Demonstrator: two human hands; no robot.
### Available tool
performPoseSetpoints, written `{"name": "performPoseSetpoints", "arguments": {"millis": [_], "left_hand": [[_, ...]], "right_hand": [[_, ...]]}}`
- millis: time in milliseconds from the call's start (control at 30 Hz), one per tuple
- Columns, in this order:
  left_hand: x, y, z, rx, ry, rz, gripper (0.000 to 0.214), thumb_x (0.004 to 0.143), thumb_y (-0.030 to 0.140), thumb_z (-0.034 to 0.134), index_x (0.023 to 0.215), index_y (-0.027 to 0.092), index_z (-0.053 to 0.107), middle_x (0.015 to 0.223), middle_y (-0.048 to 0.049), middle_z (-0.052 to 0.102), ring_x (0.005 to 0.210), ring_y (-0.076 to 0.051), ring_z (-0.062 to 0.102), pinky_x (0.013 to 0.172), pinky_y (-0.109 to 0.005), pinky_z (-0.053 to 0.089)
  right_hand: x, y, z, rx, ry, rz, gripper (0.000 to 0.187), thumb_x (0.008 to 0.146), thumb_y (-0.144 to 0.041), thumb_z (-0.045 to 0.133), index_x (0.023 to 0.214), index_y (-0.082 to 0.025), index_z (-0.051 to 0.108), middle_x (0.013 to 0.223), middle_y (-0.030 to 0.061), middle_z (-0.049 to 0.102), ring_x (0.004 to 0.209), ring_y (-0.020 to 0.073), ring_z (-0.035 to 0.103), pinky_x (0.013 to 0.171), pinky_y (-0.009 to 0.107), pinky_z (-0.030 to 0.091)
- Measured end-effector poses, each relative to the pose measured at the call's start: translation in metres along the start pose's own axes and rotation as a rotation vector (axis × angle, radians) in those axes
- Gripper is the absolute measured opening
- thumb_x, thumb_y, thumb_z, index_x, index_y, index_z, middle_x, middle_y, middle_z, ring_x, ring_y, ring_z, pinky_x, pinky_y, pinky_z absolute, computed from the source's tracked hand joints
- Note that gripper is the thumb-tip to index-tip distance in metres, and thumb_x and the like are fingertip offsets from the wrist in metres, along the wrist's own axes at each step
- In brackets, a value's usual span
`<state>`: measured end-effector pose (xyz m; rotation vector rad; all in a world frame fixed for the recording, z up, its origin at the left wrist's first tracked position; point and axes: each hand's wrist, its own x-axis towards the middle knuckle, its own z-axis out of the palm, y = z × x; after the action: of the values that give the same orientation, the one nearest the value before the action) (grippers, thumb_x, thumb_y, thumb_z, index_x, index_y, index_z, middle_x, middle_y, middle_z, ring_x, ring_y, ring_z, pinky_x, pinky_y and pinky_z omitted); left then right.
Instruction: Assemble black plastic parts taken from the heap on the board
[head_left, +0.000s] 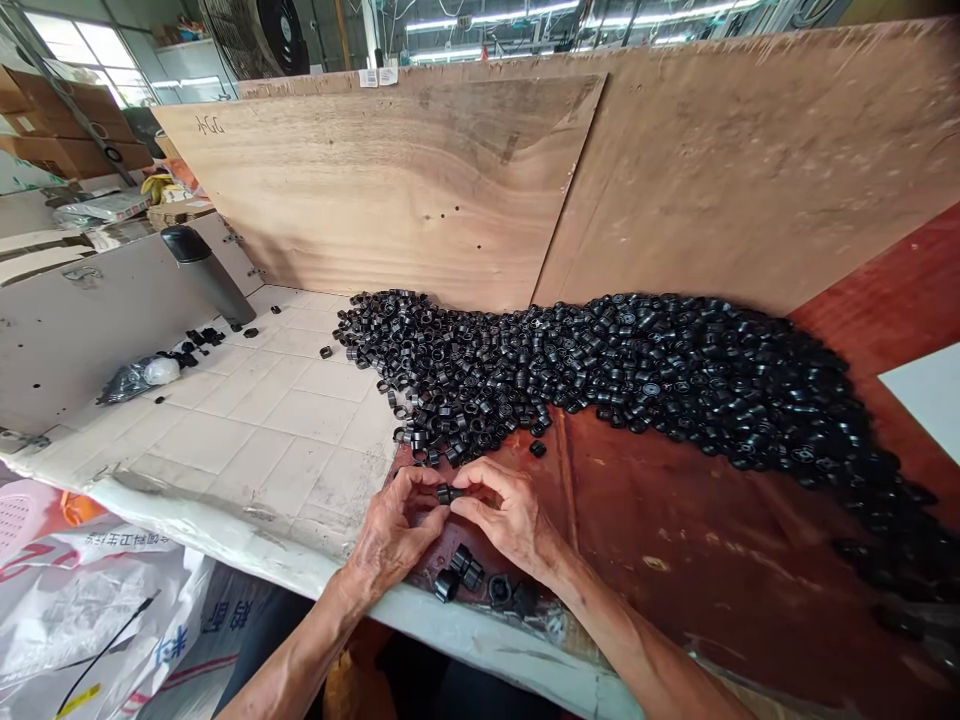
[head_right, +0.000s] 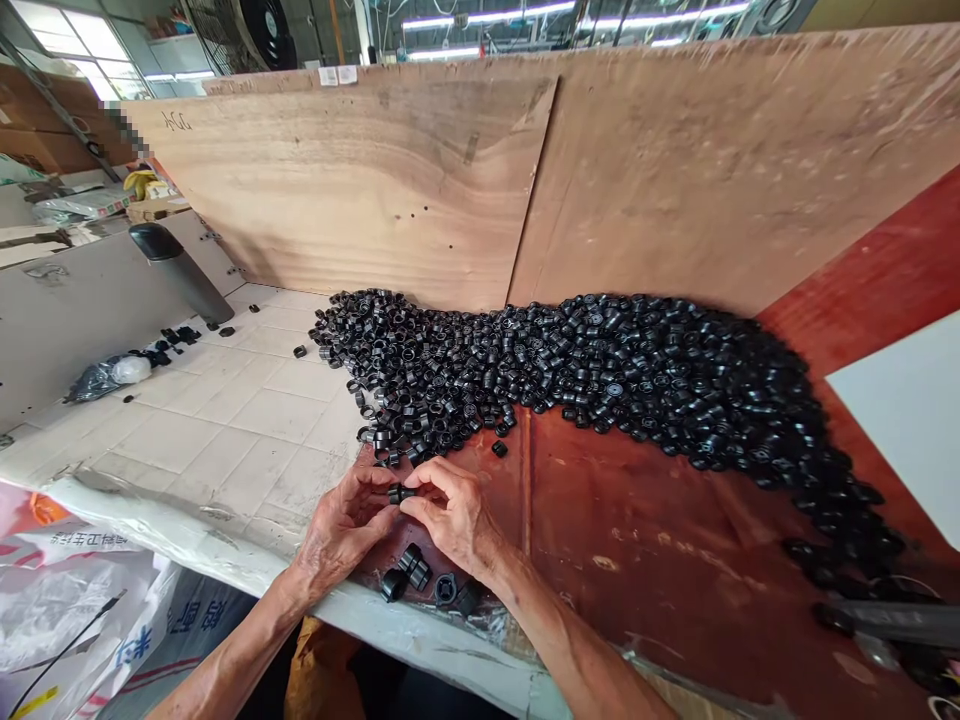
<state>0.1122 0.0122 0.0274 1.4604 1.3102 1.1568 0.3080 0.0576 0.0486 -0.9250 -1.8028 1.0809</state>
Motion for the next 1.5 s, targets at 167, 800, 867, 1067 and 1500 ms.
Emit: {"name": "performPoseSetpoints", "arguments": {"millis": [167, 800, 867, 1067, 1500], "left_hand": [[-0.002, 0.002, -0.001, -0.005, -0.043, 0.047, 0.021, 0.095, 0.027, 0.068, 0.115, 0.021, 0.065, 0.109, -0.0073, 0.077, 0.091, -0.020, 0.077, 0.084, -0.032, 0.062], [0.000, 0.000, -0.005, 0.020, -0.036, 0.102, 0.019, 0.095, 0.031, 0.072, 0.111, 0.022, 0.070, 0.113, -0.0066, 0.076, 0.098, -0.020, 0.075, 0.089, -0.032, 0.062], [0.001, 0.001, -0.004, -0.006, -0.021, 0.049, 0.020, 0.092, 0.031, 0.075, 0.109, 0.021, 0.071, 0.106, -0.0059, 0.077, 0.094, -0.020, 0.075, 0.087, -0.031, 0.061], [0.002, 0.005, -0.002, -0.183, -0.064, -0.057, 0.021, 0.091, 0.032, 0.075, 0.105, 0.019, 0.069, 0.100, -0.0055, 0.078, 0.091, -0.020, 0.075, 0.084, -0.032, 0.062], [0.002, 0.001, -0.005, 0.097, -0.036, 0.161, 0.016, 0.096, 0.030, 0.071, 0.109, 0.021, 0.069, 0.108, -0.0056, 0.075, 0.102, -0.021, 0.073, 0.093, -0.033, 0.059]], "right_hand": [[0.000, 0.003, 0.002, 0.011, 0.002, -0.025, 0.008, 0.090, -0.022, 0.072, 0.097, -0.021, 0.076, 0.097, 0.0049, 0.075, 0.087, 0.0191, 0.071, 0.079, 0.029, 0.058], [-0.001, 0.001, 0.006, 0.059, 0.000, 0.069, 0.008, 0.092, -0.024, 0.064, 0.090, -0.020, 0.071, 0.075, 0.0009, 0.070, 0.066, 0.0154, 0.067, 0.063, 0.024, 0.053], [-0.002, 0.002, 0.007, 0.045, 0.032, 0.040, 0.007, 0.087, -0.020, 0.066, 0.093, -0.020, 0.070, 0.082, 0.0016, 0.072, 0.072, 0.0163, 0.068, 0.068, 0.025, 0.054], [-0.003, 0.005, 0.008, 0.015, 0.062, -0.063, 0.016, 0.085, -0.018, 0.065, 0.100, -0.022, 0.068, 0.094, 0.0031, 0.076, 0.083, 0.0182, 0.071, 0.079, 0.027, 0.058], [-0.006, 0.002, 0.010, -0.133, -0.035, -0.013, 0.012, 0.103, -0.028, 0.051, 0.099, -0.022, 0.061, 0.069, -0.0021, 0.063, 0.060, 0.0144, 0.059, 0.061, 0.024, 0.046]]}}
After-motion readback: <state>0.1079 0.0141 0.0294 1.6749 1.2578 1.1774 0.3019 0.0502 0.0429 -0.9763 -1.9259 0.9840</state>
